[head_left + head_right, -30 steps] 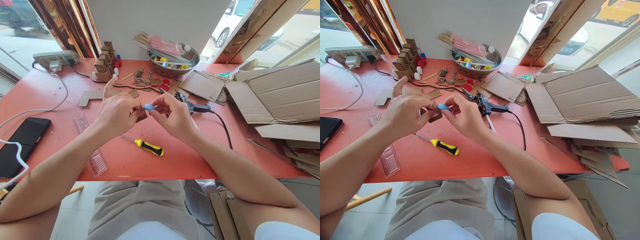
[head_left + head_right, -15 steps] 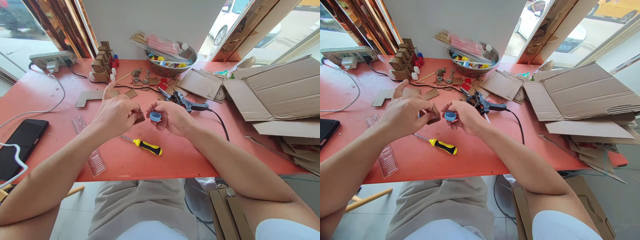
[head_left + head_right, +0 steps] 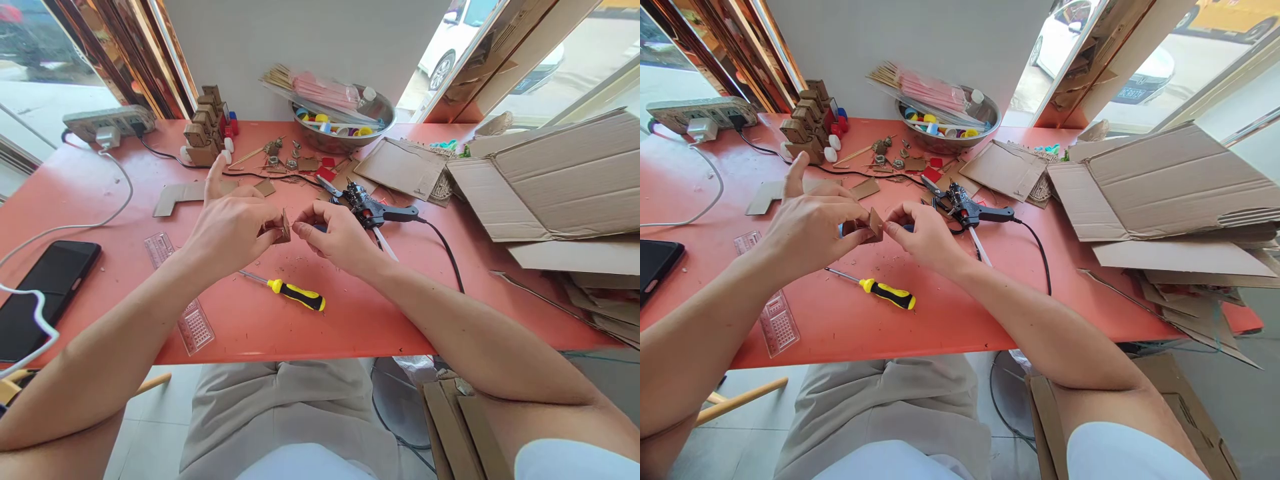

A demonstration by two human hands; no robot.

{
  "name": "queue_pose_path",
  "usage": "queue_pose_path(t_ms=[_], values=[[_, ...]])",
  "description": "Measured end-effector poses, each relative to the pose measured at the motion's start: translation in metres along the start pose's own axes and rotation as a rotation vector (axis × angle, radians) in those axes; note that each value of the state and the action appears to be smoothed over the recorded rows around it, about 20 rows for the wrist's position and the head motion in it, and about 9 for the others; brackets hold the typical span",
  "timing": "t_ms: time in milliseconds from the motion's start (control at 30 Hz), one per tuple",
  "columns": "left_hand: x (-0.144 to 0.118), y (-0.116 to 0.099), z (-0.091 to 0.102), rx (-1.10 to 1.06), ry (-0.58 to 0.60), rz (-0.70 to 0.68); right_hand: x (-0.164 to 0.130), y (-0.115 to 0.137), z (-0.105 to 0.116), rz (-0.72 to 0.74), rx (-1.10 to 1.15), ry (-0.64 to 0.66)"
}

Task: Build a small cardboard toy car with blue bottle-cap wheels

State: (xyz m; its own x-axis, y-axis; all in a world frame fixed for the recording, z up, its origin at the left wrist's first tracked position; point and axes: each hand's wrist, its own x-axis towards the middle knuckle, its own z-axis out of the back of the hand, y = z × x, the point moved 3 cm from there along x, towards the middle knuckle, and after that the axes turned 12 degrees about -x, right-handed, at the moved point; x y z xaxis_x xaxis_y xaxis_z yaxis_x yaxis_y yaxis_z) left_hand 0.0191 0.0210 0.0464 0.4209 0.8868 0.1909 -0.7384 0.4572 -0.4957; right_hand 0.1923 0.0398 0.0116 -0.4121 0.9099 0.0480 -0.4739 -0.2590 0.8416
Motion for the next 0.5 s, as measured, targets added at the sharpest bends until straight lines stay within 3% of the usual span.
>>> queue_pose_path(t_ms=[500], values=[[-0.0007,0.0019,0.0019,0.005,-0.021,0.012,-0.0011,0.0004,0.0036,-0.003,-0.011,-0.005]])
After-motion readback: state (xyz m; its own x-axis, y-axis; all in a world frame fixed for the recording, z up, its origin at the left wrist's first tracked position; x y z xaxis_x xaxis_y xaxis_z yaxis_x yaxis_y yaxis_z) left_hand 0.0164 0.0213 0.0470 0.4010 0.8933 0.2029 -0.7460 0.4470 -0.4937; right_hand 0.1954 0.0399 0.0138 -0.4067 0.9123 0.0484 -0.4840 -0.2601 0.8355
